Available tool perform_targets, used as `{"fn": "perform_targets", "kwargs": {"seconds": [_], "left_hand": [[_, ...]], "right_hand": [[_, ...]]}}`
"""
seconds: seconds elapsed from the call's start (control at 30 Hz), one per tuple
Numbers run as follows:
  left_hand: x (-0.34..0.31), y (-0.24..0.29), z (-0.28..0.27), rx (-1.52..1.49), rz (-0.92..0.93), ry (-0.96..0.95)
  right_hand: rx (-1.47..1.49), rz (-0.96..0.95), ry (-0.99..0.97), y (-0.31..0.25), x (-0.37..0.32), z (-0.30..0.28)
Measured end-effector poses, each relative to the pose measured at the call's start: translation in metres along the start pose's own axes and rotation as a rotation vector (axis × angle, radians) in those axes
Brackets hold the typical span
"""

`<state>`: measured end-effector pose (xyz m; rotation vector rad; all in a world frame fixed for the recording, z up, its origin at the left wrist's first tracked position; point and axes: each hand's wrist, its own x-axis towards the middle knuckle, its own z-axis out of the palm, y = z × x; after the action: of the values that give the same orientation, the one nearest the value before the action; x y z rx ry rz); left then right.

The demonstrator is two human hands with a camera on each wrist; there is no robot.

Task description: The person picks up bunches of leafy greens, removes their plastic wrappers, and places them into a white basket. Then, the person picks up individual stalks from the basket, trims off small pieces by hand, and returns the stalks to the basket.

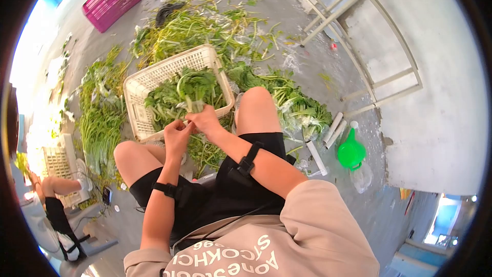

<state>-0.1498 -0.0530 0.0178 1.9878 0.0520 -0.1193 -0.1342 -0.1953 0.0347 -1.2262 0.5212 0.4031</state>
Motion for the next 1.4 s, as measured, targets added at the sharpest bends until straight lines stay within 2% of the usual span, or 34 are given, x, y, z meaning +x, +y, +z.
{"fn": "perform_targets", "kwargs": {"seconds": [0.03,0.1,0.13,0.17,0.23,0.3,0.37,0.43,0.5,0.6,0.67,0.77,0.83,0.9,1.03,1.07,1.17,1.27,1.33,1.4], "left_hand": [[0.002,-0.004,0.000,-0.003,0.011,-0.021],[0.005,-0.010,0.003,-0.280,-0.210,-0.136],[0.003,-0.005,0.002,-0.459,-0.188,-0.218],[0.000,0.001,0.003,-0.456,-0.178,-0.238],[-0.004,0.013,0.002,-0.997,-0.309,-0.227],[-0.001,0.008,-0.002,-0.951,-0.288,-0.266],[0.000,0.006,-0.002,-0.779,-0.303,-0.177],[-0.001,0.001,0.001,-0.761,-0.293,-0.201],[-0.002,-0.007,0.005,-0.645,-0.311,-0.214],[-0.005,-0.005,0.010,-0.565,-0.346,-0.262],[-0.005,-0.012,0.011,-0.523,-0.349,-0.323],[-0.006,-0.009,0.017,-0.515,-0.375,-0.301],[-0.004,-0.015,0.019,-0.498,-0.379,-0.324],[-0.002,-0.020,0.022,-0.478,-0.384,-0.347],[-0.001,-0.022,0.028,-0.404,-0.426,-0.424],[-0.001,-0.022,0.029,-0.388,-0.425,-0.444],[0.000,-0.022,0.033,-0.361,-0.432,-0.459],[0.002,-0.022,0.035,-0.335,-0.448,-0.483],[0.002,-0.023,0.039,-0.350,-0.461,-0.473],[0.001,-0.024,0.041,-0.365,-0.471,-0.461]], "right_hand": [[0.009,-0.008,0.020,-0.003,-0.003,0.002],[-0.020,-0.145,0.094,-0.006,-0.007,0.009],[-0.012,-0.155,0.114,-0.007,-0.005,0.008],[0.009,-0.200,0.081,-0.009,-0.001,0.008],[0.038,-0.254,0.057,-0.023,-0.004,0.002],[0.076,-0.197,0.060,-0.045,-0.008,-0.011],[0.182,-0.216,0.062,-0.066,-0.012,-0.027],[0.268,-0.283,0.128,-0.090,-0.015,-0.050],[0.228,-0.398,0.135,-0.112,-0.019,-0.085],[0.207,-0.448,0.278,-0.128,-0.022,-0.141],[0.106,-0.432,0.329,-0.113,-0.012,-0.190],[0.010,-0.349,0.500,-0.071,0.001,-0.247],[-0.103,-0.283,0.677,-0.015,0.018,-0.283],[-0.167,-0.146,0.726,0.045,0.025,-0.317],[-0.147,0.145,0.781,0.131,0.014,-0.342],[-0.144,0.153,0.780,0.146,0.012,-0.345],[-0.115,0.243,0.782,0.173,0.012,-0.345],[-0.205,0.219,0.842,0.167,0.015,-0.331],[-0.173,0.142,0.731,0.150,0.022,-0.327],[-0.204,0.125,0.722,0.134,0.034,-0.320]]}}
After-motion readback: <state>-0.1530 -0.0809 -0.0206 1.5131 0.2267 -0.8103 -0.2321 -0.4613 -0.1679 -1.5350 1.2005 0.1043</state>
